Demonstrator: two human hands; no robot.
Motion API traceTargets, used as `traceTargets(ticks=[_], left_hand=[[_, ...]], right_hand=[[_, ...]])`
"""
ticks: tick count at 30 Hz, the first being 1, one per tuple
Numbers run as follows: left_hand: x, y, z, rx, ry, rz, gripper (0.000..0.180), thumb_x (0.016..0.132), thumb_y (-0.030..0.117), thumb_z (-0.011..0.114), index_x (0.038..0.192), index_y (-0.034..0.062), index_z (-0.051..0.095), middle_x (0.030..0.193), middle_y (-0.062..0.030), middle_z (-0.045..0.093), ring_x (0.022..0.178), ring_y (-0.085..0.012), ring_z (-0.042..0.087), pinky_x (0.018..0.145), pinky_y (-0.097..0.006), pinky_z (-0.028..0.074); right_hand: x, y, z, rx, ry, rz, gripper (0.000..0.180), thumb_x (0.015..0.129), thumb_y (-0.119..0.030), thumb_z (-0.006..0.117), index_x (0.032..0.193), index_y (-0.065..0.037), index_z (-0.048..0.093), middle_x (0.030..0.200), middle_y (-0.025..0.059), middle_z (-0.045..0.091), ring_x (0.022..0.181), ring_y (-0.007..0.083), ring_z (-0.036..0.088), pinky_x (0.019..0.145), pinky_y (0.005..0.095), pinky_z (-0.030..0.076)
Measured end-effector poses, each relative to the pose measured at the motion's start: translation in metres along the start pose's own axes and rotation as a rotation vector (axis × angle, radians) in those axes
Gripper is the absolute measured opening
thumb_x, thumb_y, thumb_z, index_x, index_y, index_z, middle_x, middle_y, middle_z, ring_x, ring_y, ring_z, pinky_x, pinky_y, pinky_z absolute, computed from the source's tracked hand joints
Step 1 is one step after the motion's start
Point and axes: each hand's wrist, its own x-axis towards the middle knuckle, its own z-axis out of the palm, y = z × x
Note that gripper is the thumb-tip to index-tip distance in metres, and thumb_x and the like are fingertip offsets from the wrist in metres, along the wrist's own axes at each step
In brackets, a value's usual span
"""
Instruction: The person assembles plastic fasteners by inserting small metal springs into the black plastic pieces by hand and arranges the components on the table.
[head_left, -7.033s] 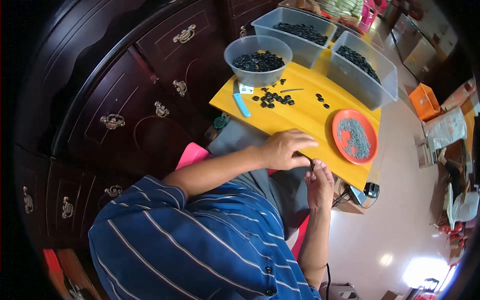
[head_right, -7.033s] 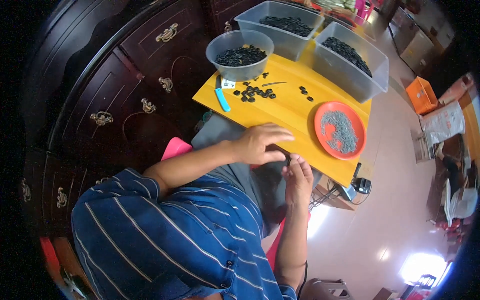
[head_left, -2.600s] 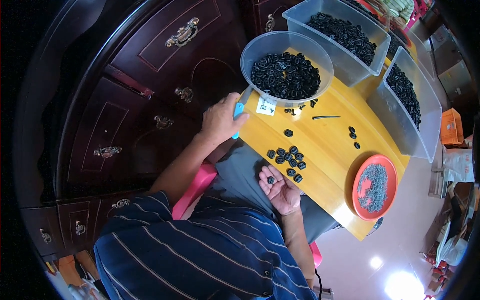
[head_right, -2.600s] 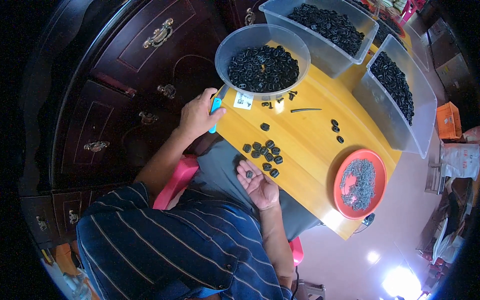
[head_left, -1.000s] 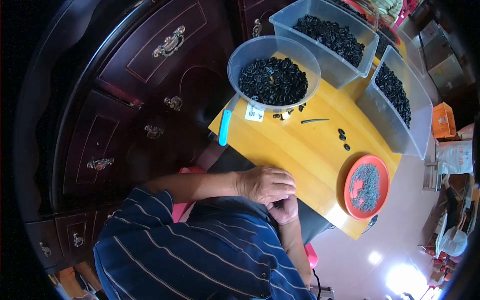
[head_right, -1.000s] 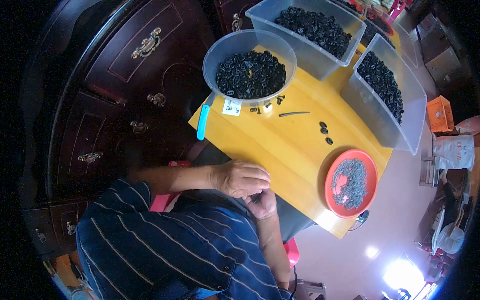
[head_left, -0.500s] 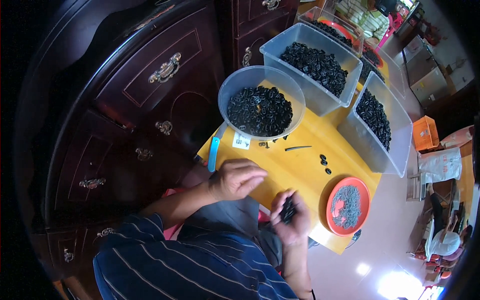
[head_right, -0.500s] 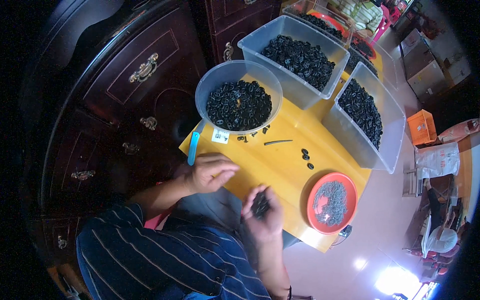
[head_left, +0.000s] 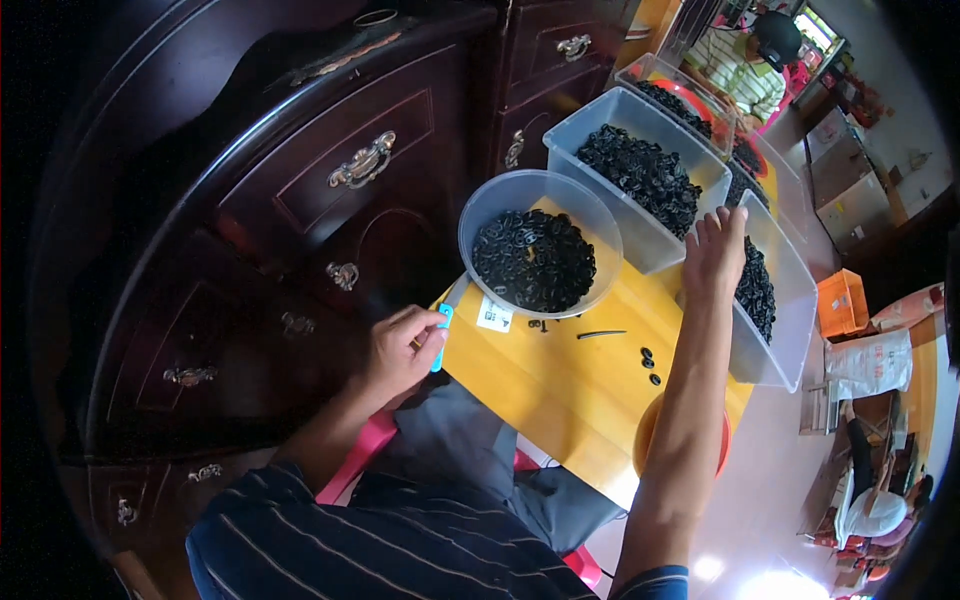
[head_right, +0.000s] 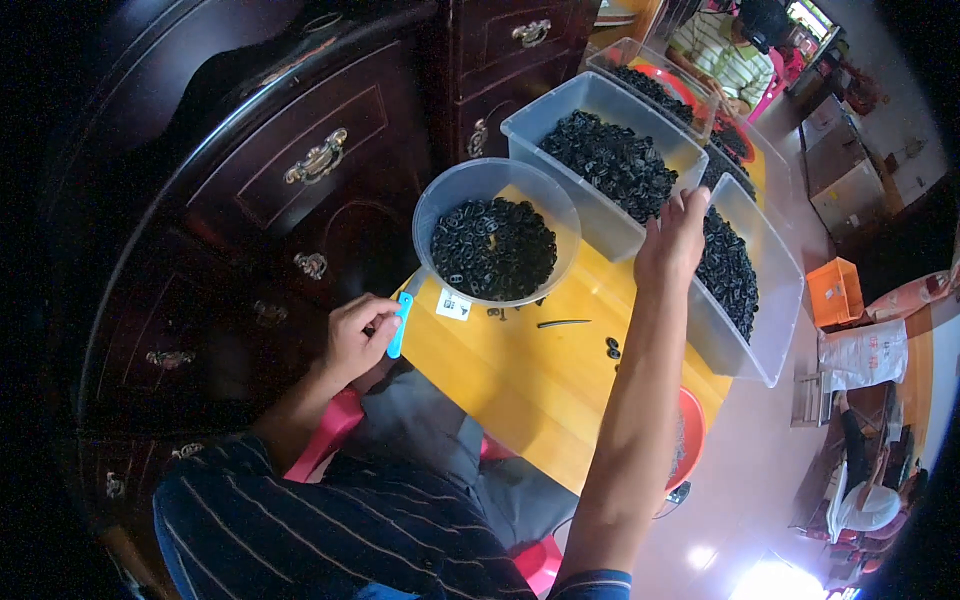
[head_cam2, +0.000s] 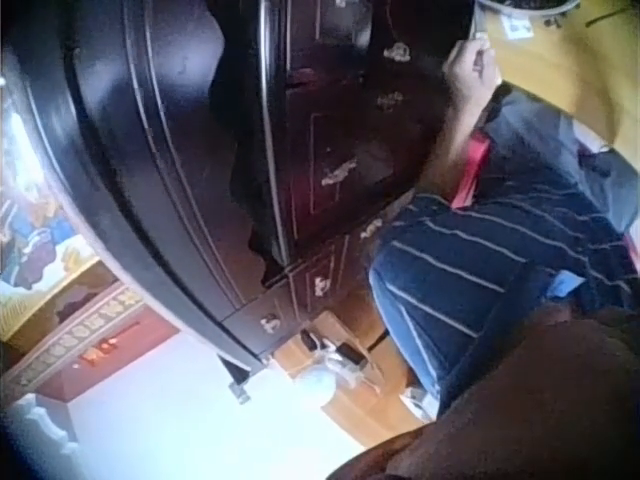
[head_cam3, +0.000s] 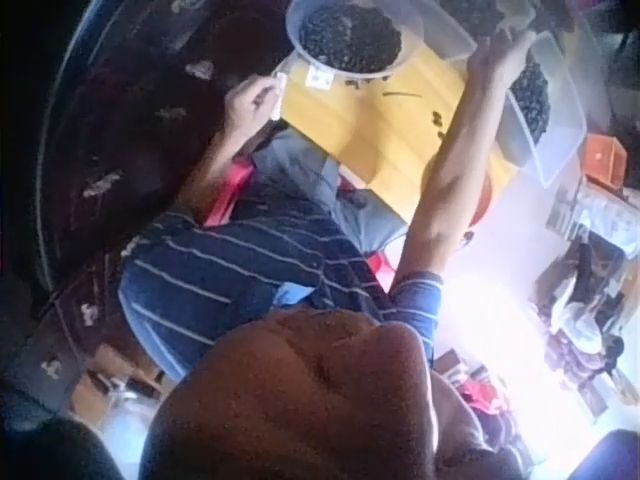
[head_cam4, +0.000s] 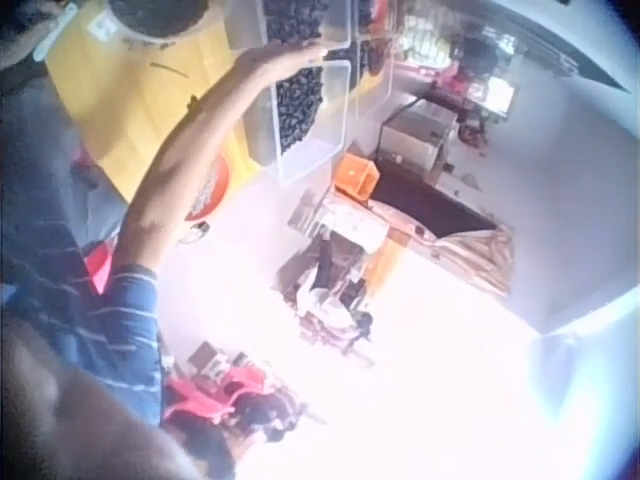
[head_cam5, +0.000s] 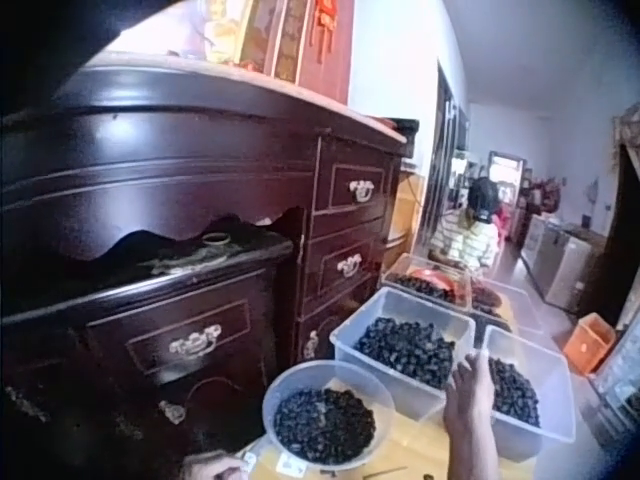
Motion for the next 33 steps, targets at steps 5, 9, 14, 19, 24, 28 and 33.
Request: traceTargets(ticks=[5,9,14,19,24,28,33], left_hand=[[-0.006,-0.017,-0.01,0.38,-0.134,-0.2,0.036,0.083,0.023,0.079,0.109,0.006,0.062,0.093,-0.0139,0.067,0.079,-0.03,0.069,0.066,-0.041,0.055],[0.0,-0.018,-0.003,0.517,-0.207,-0.216,0.045,0.081,0.035,0.08,0.109,0.0075,0.058,0.099,-0.0165,0.066,0.088,-0.0388,0.068,0.072,-0.05,0.054],[0.0,-0.024,-0.003,0.574,-0.185,-0.199,0.035,0.081,0.029,0.078,0.1,0.0071,0.059,0.089,-0.0149,0.066,0.081,-0.0369,0.068,0.068,-0.048,0.053],[-0.005,-0.039,-0.012,0.59,-0.283,-0.373,0.029,0.086,0.026,0.071,0.101,0.0048,0.058,0.089,-0.0208,0.068,0.083,-0.0444,0.067,0.072,-0.054,0.052],[-0.011,-0.029,-0.039,0.489,-0.218,-0.328,0.02,0.089,0.021,0.065,0.099,0.0052,0.058,0.081,-0.0225,0.067,0.079,-0.0466,0.066,0.069,-0.056,0.05],[-0.006,0.007,-0.077,0.489,-0.33,-0.289,0.015,0.09,0.018,0.062,0.099,0.0064,0.057,0.08,-0.023,0.066,0.078,-0.0455,0.066,0.066,-0.056,0.048],[0.007,0.065,-0.11,0.489,-0.464,-0.218,0.014,0.088,0.015,0.064,0.098,0.006,0.059,0.082,-0.0209,0.066,0.079,-0.042,0.066,0.067,-0.049,0.049]], right_hand=[[-0.064,0.029,-0.031,0.049,-0.329,-0.079,0.062,0.105,-0.054,0.043,0.136,-0.001,0.056,0.137,0.0186,0.061,0.132,0.0258,0.054,0.112,0.0397,0.037],[-0.129,0.057,-0.04,0.042,-0.482,-0.066,0.042,0.107,-0.04,0.046,0.113,-0.004,0.066,0.11,0.0087,0.071,0.099,0.0184,0.063,0.094,0.0341,0.047],[-0.188,0.091,-0.039,-0.113,-0.529,0.051,0.039,0.107,-0.036,0.05,0.107,-0.002,0.068,0.104,0.0072,0.072,0.093,0.0144,0.06,0.088,0.0314,0.048],[-0.219,0.11,-0.032,-0.163,-0.608,0.077,0.034,0.108,-0.03,0.051,0.113,0.0,0.067,0.106,0.0088,0.071,0.098,0.0171,0.065,0.093,0.032,0.05],[-0.232,0.117,-0.02,-0.328,-0.656,0.016,0.026,0.104,-0.019,0.059,0.115,0.003,0.065,0.109,0.0113,0.071,0.105,0.0224,0.067,0.098,0.0348,0.049],[-0.244,0.094,0.0,-0.665,-0.71,-0.525,0.03,0.095,-0.014,0.064,0.122,0.0,0.062,0.117,0.0236,0.067,0.11,0.0435,0.063,0.096,0.0466,0.051],[-0.257,0.099,0.016,-0.764,-0.832,-0.611,0.045,0.095,-0.019,0.065,0.133,0.002,0.053,0.131,0.0252,0.06,0.121,0.0436,0.057,0.104,0.0477,0.047]])
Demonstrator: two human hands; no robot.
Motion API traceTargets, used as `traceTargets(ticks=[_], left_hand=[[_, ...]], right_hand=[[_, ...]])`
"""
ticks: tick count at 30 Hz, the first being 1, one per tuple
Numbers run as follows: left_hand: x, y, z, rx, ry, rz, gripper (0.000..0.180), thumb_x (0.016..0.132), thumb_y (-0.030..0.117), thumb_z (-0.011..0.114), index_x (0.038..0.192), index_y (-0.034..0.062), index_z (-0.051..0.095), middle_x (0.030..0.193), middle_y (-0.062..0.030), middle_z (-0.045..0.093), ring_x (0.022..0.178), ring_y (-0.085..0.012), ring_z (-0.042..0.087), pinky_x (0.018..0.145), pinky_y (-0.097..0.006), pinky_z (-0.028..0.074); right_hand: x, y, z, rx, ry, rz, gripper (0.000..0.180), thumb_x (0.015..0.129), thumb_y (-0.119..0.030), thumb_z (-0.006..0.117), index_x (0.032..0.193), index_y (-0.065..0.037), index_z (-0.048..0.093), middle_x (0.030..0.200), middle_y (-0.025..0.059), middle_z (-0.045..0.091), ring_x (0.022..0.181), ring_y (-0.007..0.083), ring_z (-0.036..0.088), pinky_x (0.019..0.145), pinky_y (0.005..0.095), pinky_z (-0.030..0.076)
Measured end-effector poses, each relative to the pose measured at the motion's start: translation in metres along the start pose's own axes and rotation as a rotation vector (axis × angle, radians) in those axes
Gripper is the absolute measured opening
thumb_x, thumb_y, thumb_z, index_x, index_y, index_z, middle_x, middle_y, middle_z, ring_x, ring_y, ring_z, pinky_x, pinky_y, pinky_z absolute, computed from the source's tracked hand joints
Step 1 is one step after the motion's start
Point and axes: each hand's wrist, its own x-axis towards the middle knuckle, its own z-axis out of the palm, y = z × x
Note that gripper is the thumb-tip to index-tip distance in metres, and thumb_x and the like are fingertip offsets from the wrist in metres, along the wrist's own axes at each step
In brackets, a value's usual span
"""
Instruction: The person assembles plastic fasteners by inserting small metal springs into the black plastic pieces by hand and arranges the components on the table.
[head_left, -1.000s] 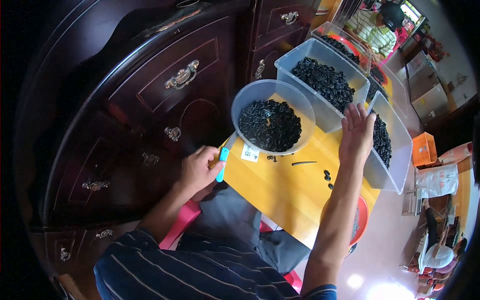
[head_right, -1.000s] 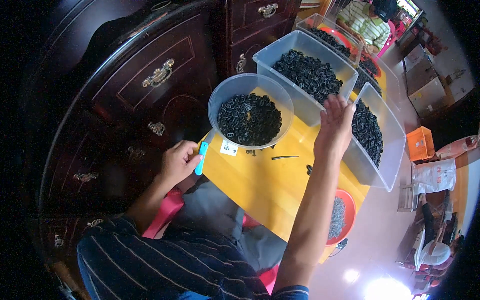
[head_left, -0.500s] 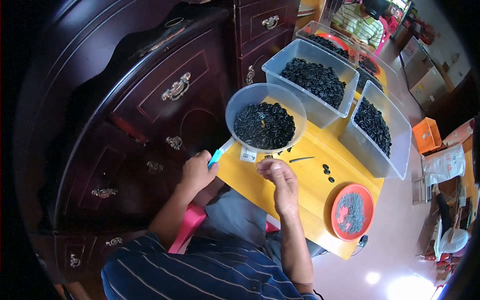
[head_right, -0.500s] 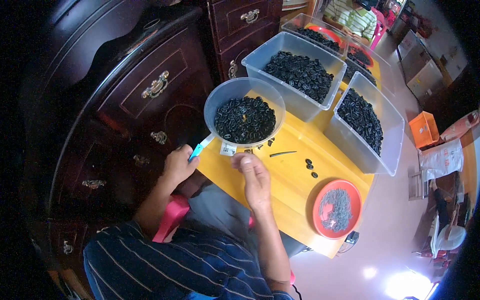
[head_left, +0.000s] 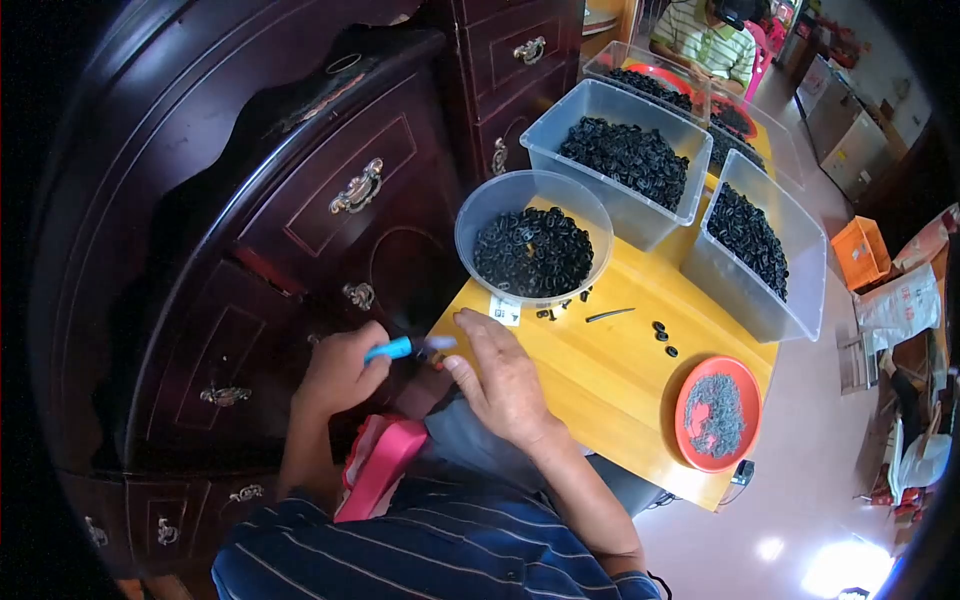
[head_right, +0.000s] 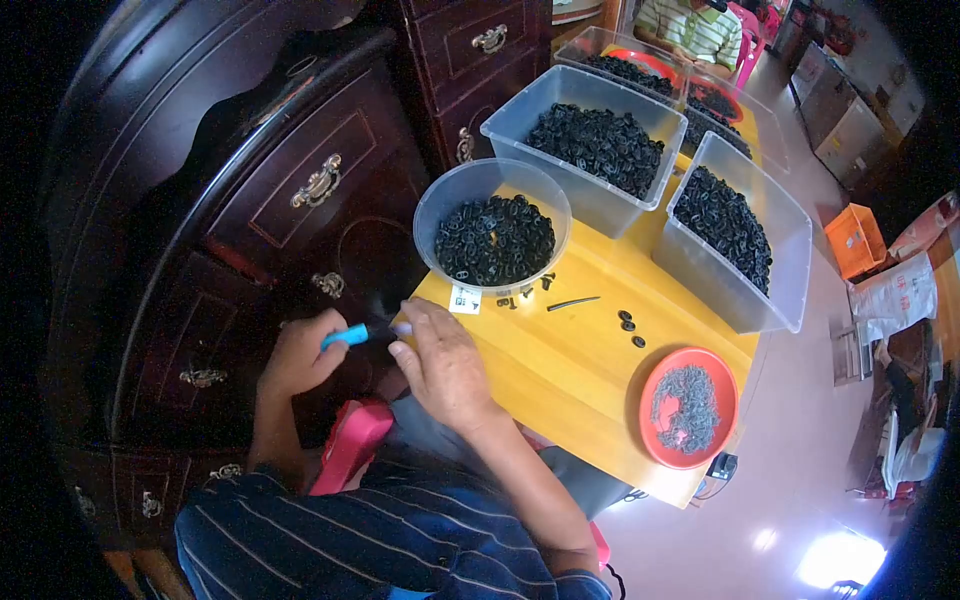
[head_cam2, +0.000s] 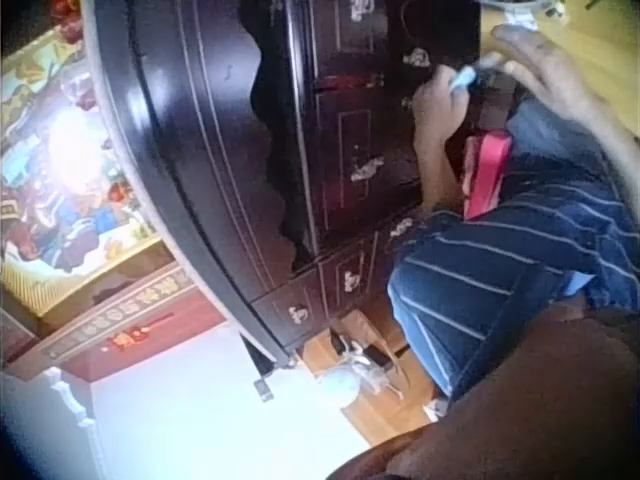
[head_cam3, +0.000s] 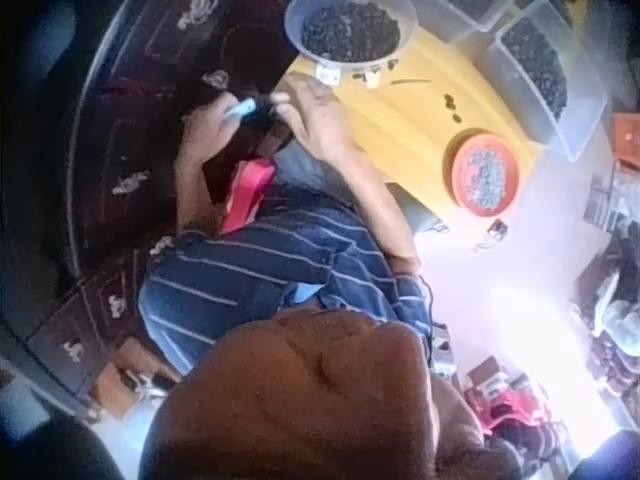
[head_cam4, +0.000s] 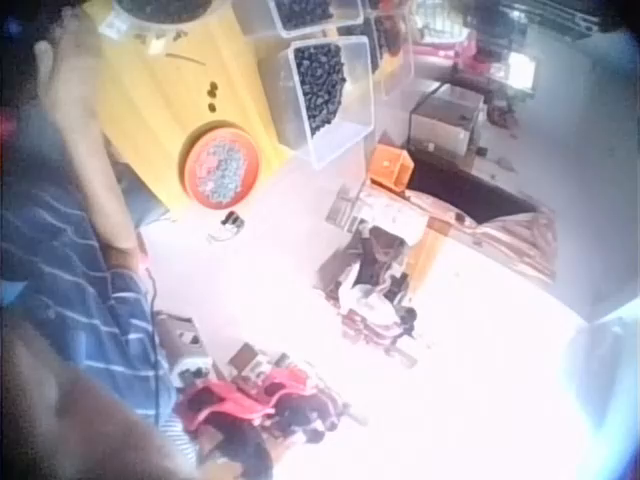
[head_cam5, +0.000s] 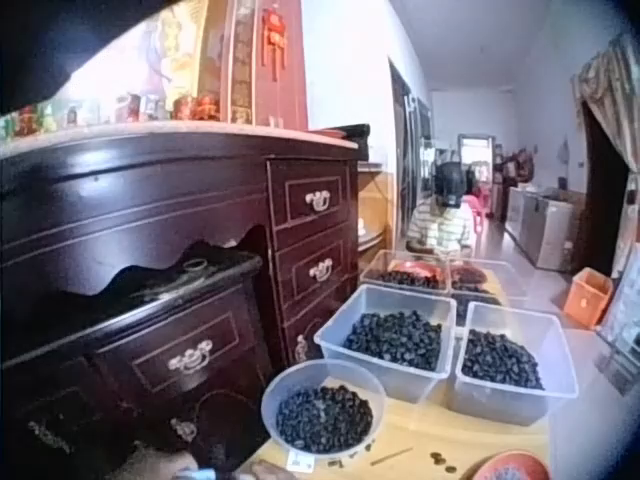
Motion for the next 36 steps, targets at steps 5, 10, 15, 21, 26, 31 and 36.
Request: traceTargets(ticks=[5,10,15,21,26,31,36], left_hand=[[0.008,0.022,0.006,-0.314,-0.203,0.206,0.017,0.091,0.014,0.064,0.1,0.0011,0.059,0.087,-0.0194,0.065,0.079,-0.0376,0.065,0.07,-0.043,0.05],[0.024,0.031,0.029,-0.361,-0.231,0.313,0.018,0.094,0.015,0.062,0.105,0.0005,0.058,0.096,-0.0193,0.065,0.088,-0.0345,0.065,0.076,-0.041,0.05],[0.031,0.062,0.059,-0.496,-0.114,0.411,0.019,0.097,0.015,0.059,0.108,0.0001,0.057,0.109,-0.0181,0.066,0.098,-0.0326,0.066,0.085,-0.039,0.051],[0.016,0.1,0.122,-0.566,0.295,0.52,0.029,0.104,0.022,0.054,0.122,-0.0011,0.051,0.122,-0.0181,0.063,0.106,-0.0231,0.063,0.092,-0.036,0.049],[0.019,0.09,0.122,-0.863,0.088,0.178,0.035,0.104,0.018,0.051,0.13,-0.0044,0.048,0.099,-0.017,0.065,0.083,-0.0273,0.063,0.079,-0.038,0.052],[0.057,0.048,0.133,-0.361,0.276,0.339,0.037,0.099,0.015,0.055,0.134,0.0028,0.05,0.101,-0.0233,0.069,0.09,-0.0424,0.069,0.073,-0.047,0.054],[0.066,0.032,0.136,0.024,0.123,0.264,0.043,0.093,0.012,0.06,0.135,0.0039,0.05,0.116,-0.023,0.063,0.099,-0.0446,0.064,0.083,-0.052,0.051]], right_hand=[[-0.012,0.0,0.0,0.201,-0.23,0.145,0.054,0.104,-0.036,0.051,0.14,0.004,0.049,0.137,0.0272,0.056,0.128,0.044,0.054,0.109,0.0466,0.043],[-0.035,0.011,-0.009,0.153,-0.225,0.294,0.064,0.107,-0.049,0.04,0.145,0.002,0.046,0.142,0.0277,0.053,0.133,0.0422,0.051,0.112,0.0455,0.04],[-0.054,0.022,-0.003,0.625,-0.202,0.484,0.076,0.106,-0.06,0.032,0.154,-0.001,0.034,0.152,0.0217,0.045,0.143,0.0331,0.042,0.117,0.0436,0.034],[-0.056,0.001,0.016,1.617,0.332,0.542,0.085,0.103,-0.066,0.032,0.161,-0.005,0.017,0.161,0.0163,0.026,0.148,0.03,0.03,0.123,0.0432,0.022],[-0.077,0.015,0.025,1.573,0.247,0.712,0.082,0.103,-0.068,0.032,0.161,-0.011,0.021,0.156,0.0111,0.04,0.144,0.0241,0.038,0.117,0.0415,0.03],[-0.093,0.027,0.015,1.322,0.253,0.748,0.075,0.103,-0.065,0.037,0.154,-0.01,0.037,0.151,0.0116,0.048,0.138,0.0239,0.044,0.111,0.0402,0.035],[-0.102,0.033,-0.007,1.036,0.304,0.626,0.061,0.108,-0.053,0.039,0.144,-0.005,0.05,0.139,0.0115,0.06,0.128,0.0216,0.054,0.108,0.0362,0.039]])
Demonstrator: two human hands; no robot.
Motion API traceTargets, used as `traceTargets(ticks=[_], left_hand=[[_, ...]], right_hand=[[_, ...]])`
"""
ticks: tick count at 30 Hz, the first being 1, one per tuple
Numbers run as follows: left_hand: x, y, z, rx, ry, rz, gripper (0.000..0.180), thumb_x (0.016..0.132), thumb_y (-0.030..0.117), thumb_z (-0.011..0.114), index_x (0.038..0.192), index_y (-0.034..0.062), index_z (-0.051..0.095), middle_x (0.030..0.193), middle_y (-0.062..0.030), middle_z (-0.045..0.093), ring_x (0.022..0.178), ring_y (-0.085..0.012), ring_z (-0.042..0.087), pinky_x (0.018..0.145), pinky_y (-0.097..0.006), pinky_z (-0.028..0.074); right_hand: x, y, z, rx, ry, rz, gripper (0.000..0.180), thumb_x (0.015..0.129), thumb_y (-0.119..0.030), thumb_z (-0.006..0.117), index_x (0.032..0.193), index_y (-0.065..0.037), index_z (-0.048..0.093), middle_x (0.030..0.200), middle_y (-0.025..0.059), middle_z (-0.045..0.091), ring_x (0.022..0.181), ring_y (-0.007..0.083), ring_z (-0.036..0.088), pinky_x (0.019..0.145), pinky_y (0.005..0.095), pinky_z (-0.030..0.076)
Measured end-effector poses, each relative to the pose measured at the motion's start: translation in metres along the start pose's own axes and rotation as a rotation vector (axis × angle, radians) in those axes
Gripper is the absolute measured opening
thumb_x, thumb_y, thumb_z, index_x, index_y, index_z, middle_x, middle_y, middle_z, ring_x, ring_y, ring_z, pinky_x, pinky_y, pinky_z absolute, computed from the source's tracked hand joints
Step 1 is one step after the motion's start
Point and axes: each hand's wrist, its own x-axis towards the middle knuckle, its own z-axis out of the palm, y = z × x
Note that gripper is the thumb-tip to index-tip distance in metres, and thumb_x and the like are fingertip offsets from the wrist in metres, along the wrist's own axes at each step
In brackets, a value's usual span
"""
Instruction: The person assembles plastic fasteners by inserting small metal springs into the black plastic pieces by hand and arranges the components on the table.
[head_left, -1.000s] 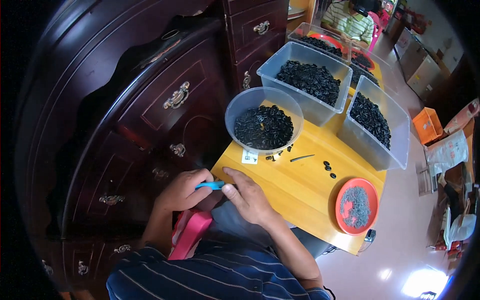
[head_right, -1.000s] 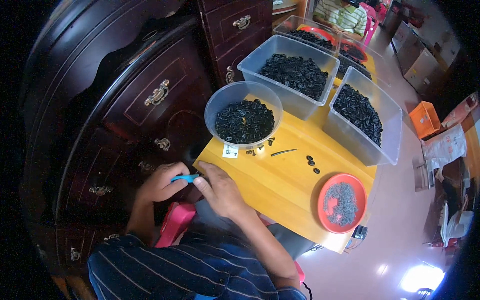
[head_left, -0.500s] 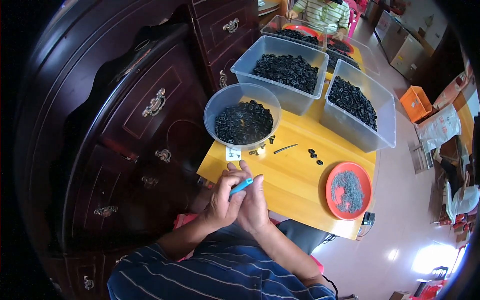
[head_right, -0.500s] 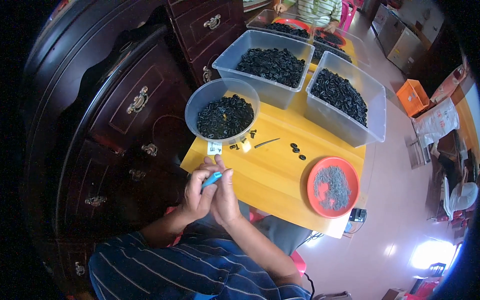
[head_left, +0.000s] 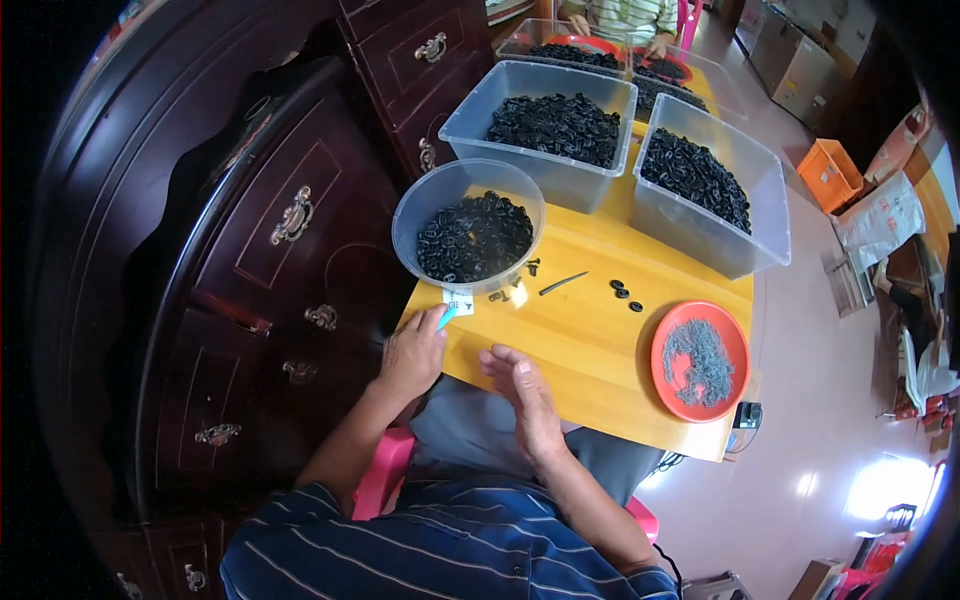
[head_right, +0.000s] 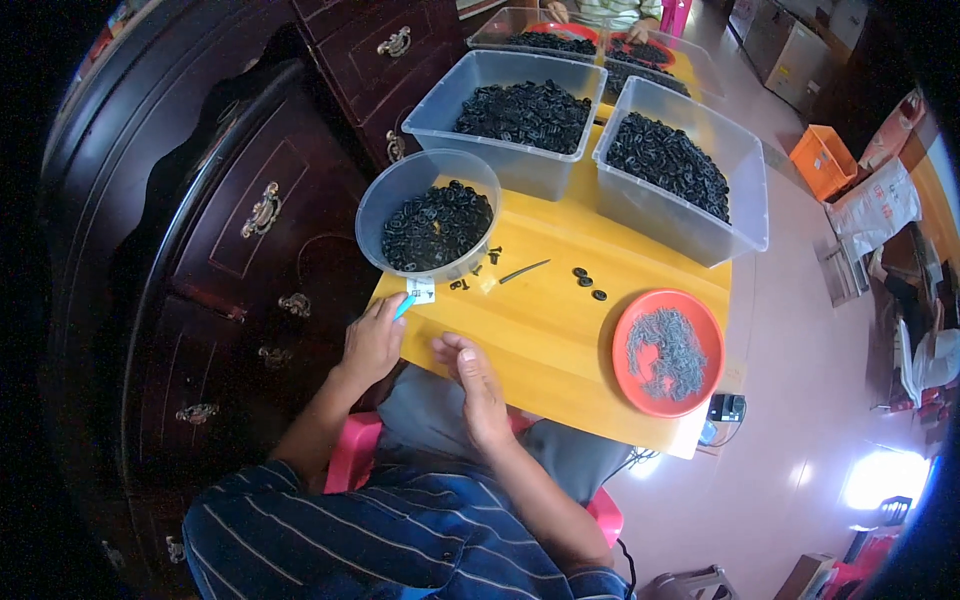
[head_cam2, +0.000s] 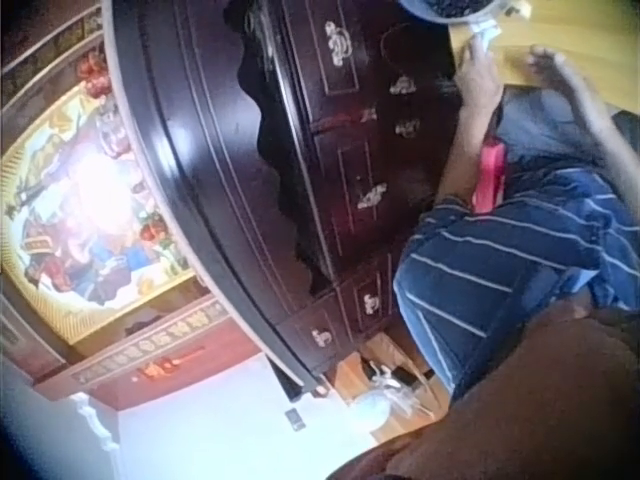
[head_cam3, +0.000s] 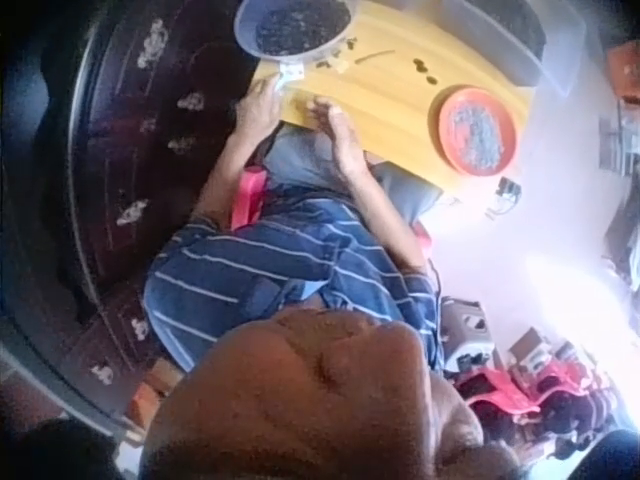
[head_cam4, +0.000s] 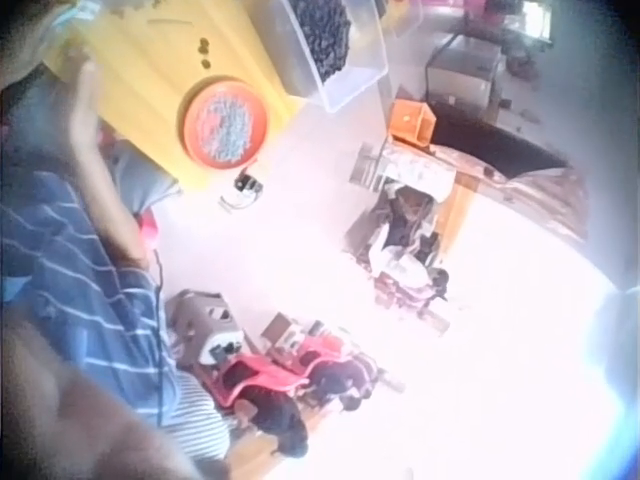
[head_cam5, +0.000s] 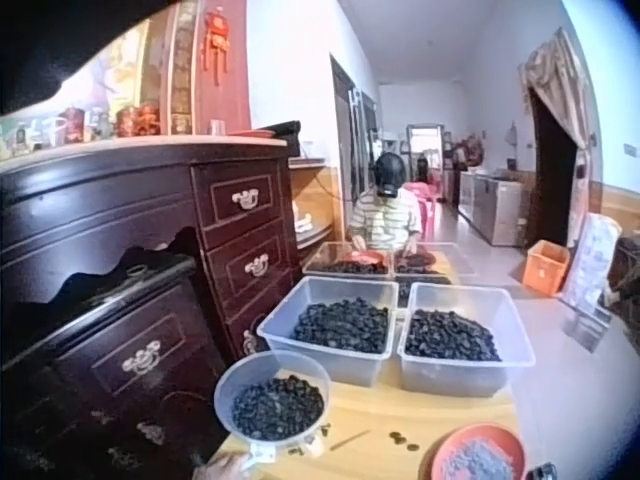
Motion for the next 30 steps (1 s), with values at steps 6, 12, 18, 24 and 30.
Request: traceTargets(ticks=[6,12,18,24,30], left_hand=[[0.013,0.006,0.011,0.12,-0.006,0.031,0.048,0.089,0.015,0.067,0.133,0.0047,0.052,0.12,-0.0183,0.061,0.105,-0.0404,0.062,0.088,-0.048,0.052],[0.007,-0.003,0.009,0.042,0.074,0.117,0.045,0.084,0.013,0.073,0.126,0.0056,0.058,0.115,-0.0163,0.061,0.105,-0.0379,0.061,0.089,-0.045,0.051],[0.016,-0.007,0.017,0.055,0.09,0.113,0.037,0.083,0.011,0.075,0.118,0.005,0.063,0.105,-0.0148,0.063,0.1,-0.0375,0.063,0.084,-0.045,0.052],[0.02,0.024,-0.001,0.062,0.142,0.255,0.035,0.081,0.009,0.077,0.114,0.0033,0.065,0.104,-0.0156,0.066,0.096,-0.0372,0.065,0.082,-0.044,0.054],[0.067,0.072,-0.029,-0.176,0.122,0.347,0.026,0.087,0.006,0.069,0.113,0.0017,0.066,0.099,-0.0169,0.066,0.091,-0.0348,0.067,0.079,-0.042,0.054]], right_hand=[[-0.002,0.001,-0.014,0.012,0.063,-0.008,0.052,0.109,-0.046,0.041,0.134,-0.003,0.057,0.127,0.0116,0.066,0.116,0.0214,0.062,0.104,0.037,0.044],[-0.006,0.002,-0.019,0.024,0.103,-0.001,0.05,0.109,-0.043,0.043,0.132,-0.001,0.057,0.124,0.0141,0.067,0.113,0.0226,0.064,0.103,0.0378,0.046],[-0.005,0.005,-0.025,0.046,0.087,0.011,0.048,0.109,-0.042,0.043,0.127,-0.001,0.059,0.119,0.014,0.069,0.108,0.0224,0.065,0.101,0.038,0.048],[-0.004,0.004,-0.038,0.07,0.116,-0.027,0.043,0.11,-0.038,0.044,0.124,-0.001,0.061,0.115,0.0129,0.069,0.103,0.0202,0.065,0.099,0.0361,0.049],[-0.007,0.0,-0.049,0.108,0.136,0.005,0.038,0.109,-0.033,0.047,0.123,0.0,0.061,0.112,0.0116,0.069,0.099,0.0184,0.064,0.097,0.0342,0.05]])
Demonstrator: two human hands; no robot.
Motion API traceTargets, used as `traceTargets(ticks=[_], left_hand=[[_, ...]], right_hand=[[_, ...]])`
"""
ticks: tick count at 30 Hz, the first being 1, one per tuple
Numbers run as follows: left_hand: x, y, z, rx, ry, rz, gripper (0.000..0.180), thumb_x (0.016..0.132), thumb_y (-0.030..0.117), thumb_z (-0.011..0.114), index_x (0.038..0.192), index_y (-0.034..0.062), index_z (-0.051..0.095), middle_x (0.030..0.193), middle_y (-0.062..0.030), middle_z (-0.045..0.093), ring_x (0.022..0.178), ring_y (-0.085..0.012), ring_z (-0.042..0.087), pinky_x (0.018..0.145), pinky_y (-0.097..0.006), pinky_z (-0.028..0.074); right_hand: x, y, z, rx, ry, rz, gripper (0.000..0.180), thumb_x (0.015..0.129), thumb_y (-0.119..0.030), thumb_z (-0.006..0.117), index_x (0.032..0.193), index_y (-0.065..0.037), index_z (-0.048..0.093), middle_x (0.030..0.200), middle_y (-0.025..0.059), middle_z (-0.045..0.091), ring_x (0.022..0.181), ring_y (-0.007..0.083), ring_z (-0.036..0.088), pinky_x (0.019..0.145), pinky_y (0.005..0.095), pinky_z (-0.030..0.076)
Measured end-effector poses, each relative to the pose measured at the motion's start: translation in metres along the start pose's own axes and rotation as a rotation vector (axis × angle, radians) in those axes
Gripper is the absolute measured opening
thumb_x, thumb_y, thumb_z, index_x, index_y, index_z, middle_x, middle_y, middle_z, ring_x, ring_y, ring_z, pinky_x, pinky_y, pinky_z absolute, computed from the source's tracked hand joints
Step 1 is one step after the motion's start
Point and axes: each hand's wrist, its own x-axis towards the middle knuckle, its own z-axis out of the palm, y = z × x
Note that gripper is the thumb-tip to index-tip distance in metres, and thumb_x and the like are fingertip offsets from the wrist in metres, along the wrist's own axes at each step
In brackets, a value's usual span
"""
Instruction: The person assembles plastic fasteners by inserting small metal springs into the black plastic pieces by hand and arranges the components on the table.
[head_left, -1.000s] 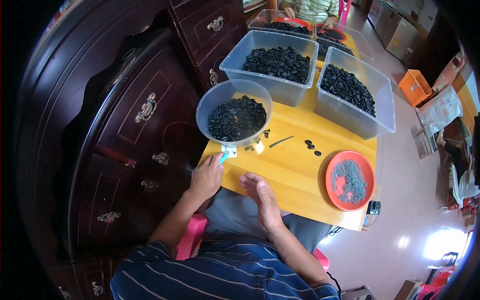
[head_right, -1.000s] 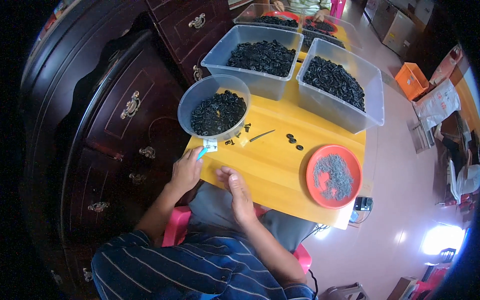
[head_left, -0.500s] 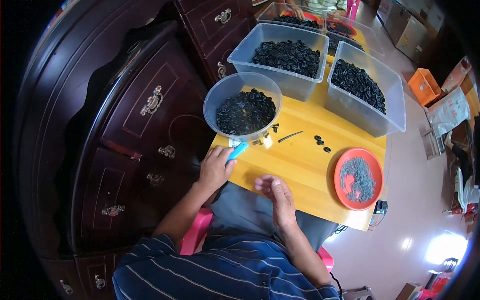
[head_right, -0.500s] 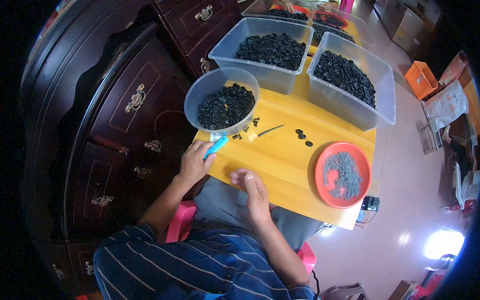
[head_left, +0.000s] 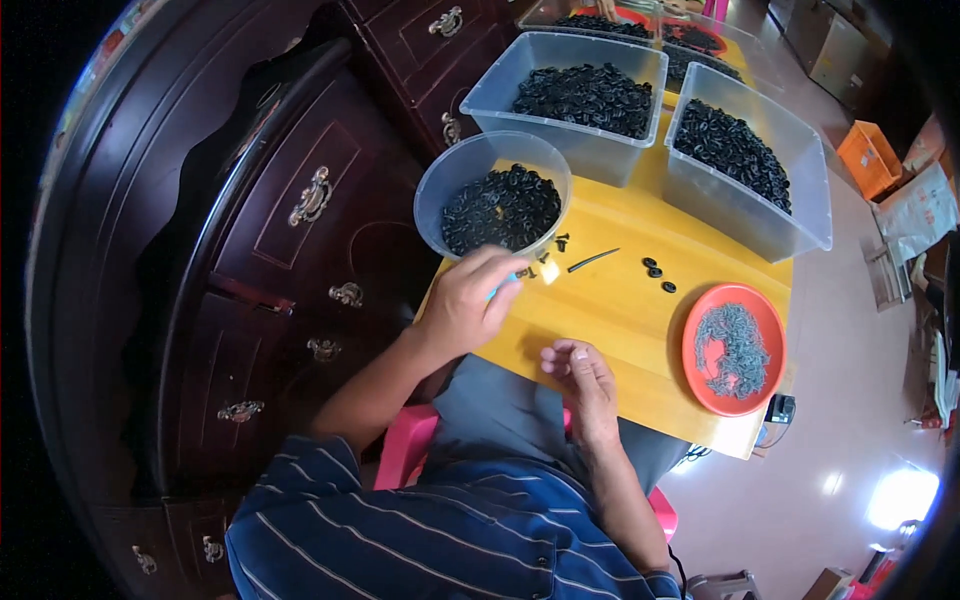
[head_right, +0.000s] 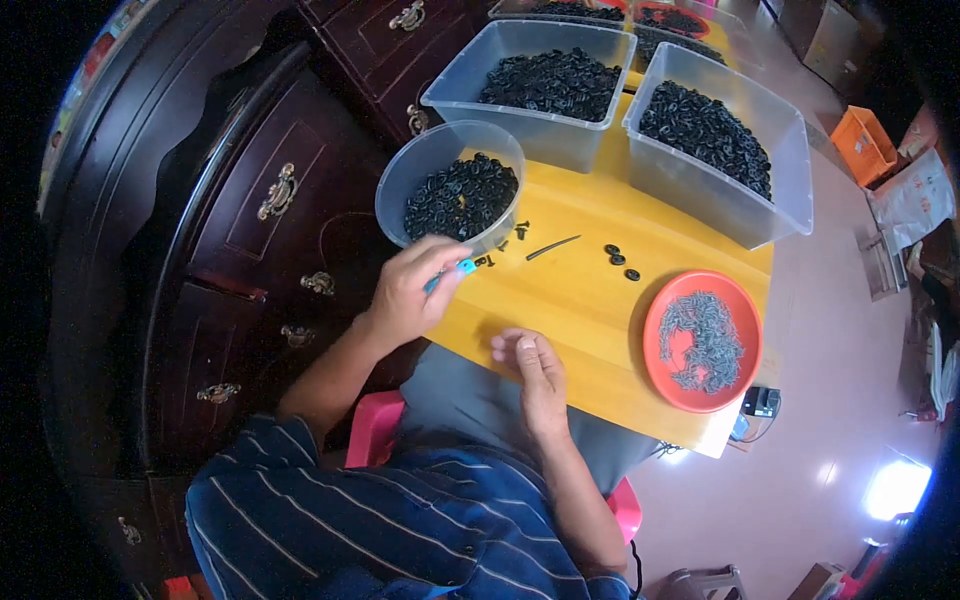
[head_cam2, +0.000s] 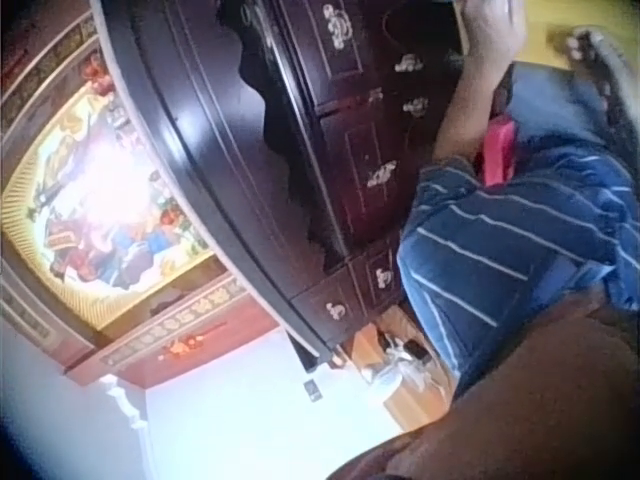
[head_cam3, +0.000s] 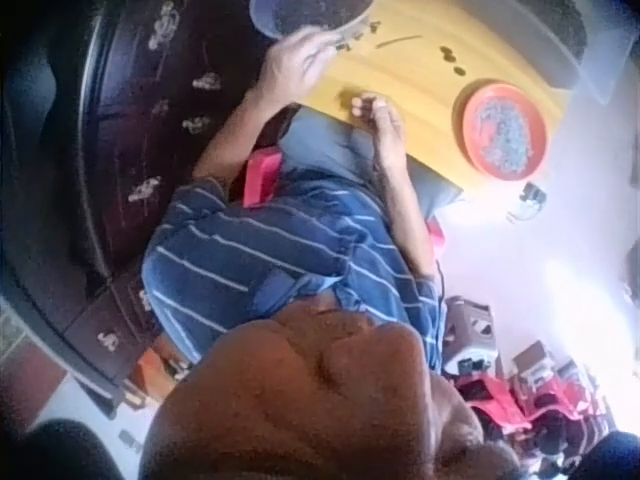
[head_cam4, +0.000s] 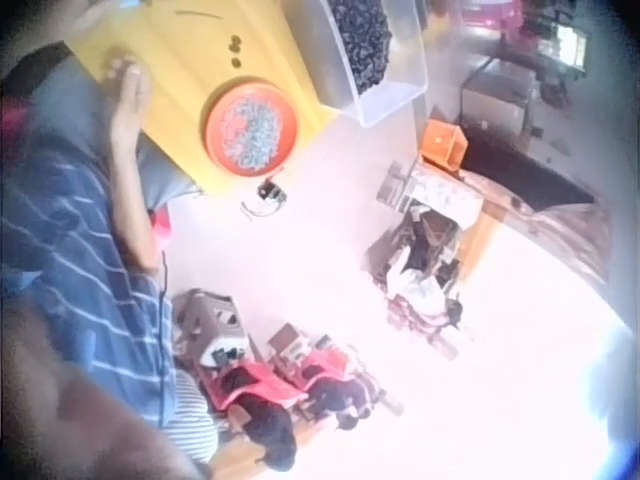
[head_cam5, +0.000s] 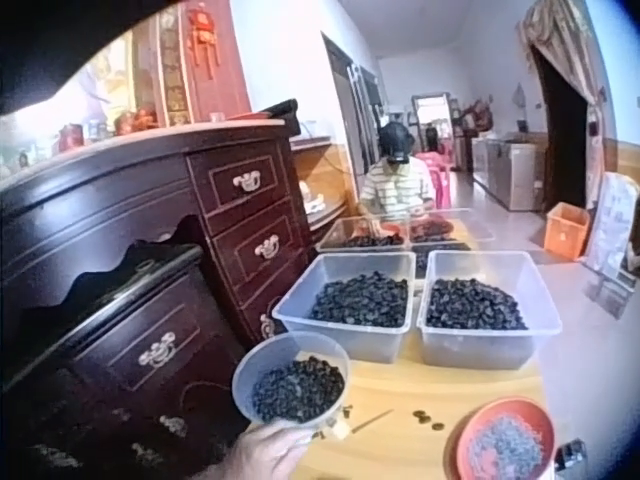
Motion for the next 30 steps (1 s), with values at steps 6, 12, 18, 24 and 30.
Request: traceTargets(ticks=[6,12,18,24,30], left_hand=[[0.112,0.023,0.001,-0.123,0.043,0.293,0.021,0.095,-0.001,0.059,0.115,-0.0021,0.064,0.101,-0.0151,0.068,0.092,-0.0264,0.07,0.079,-0.035,0.054],[0.24,0.044,0.064,-0.369,-0.266,0.107,0.033,0.092,0.016,0.068,0.121,0.0001,0.065,0.102,-0.0109,0.07,0.095,-0.0157,0.069,0.084,-0.031,0.054],[0.342,0.028,0.173,0.0,-0.48,0.102,0.075,0.079,0.052,0.079,0.131,0.0002,0.063,0.123,-0.0207,0.068,0.114,-0.0321,0.066,0.097,-0.04,0.051],[0.377,0.023,0.266,0.217,-0.813,0.026,0.139,0.059,0.082,0.076,0.157,-0.004,0.029,0.159,-0.0249,0.036,0.147,-0.0355,0.038,0.119,-0.042,0.034],[0.378,0.034,0.297,0.275,-0.822,0.086,0.136,0.058,0.084,0.074,0.159,0.0044,0.029,0.156,-0.0248,0.041,0.143,-0.036,0.044,0.117,-0.043,0.037]], right_hand=[[-0.002,-0.005,-0.012,-0.058,-0.052,0.018,0.033,0.109,-0.028,0.049,0.122,0.0,0.061,0.112,0.0114,0.069,0.101,0.0181,0.064,0.096,0.0334,0.051],[-0.002,0.0,-0.019,-0.23,-0.082,0.006,0.028,0.107,-0.021,0.056,0.122,0.002,0.062,0.11,0.0089,0.069,0.101,0.0171,0.064,0.094,0.0329,0.053],[0.0,-0.006,-0.021,-0.372,-0.068,-0.017,0.022,0.103,-0.017,0.06,0.115,0.0,0.067,0.099,0.005,0.071,0.093,0.0117,0.065,0.085,0.0271,0.052],[0.004,-0.004,-0.03,-0.303,-0.075,-0.037,0.021,0.103,-0.015,0.06,0.115,0.001,0.066,0.1,0.0044,0.07,0.094,0.0114,0.064,0.087,0.0267,0.052],[0.006,-0.007,-0.032,-0.278,-0.065,-0.02,0.021,0.104,-0.015,0.06,0.116,0.001,0.065,0.101,0.0038,0.069,0.094,0.0107,0.064,0.087,0.0262,0.051]])
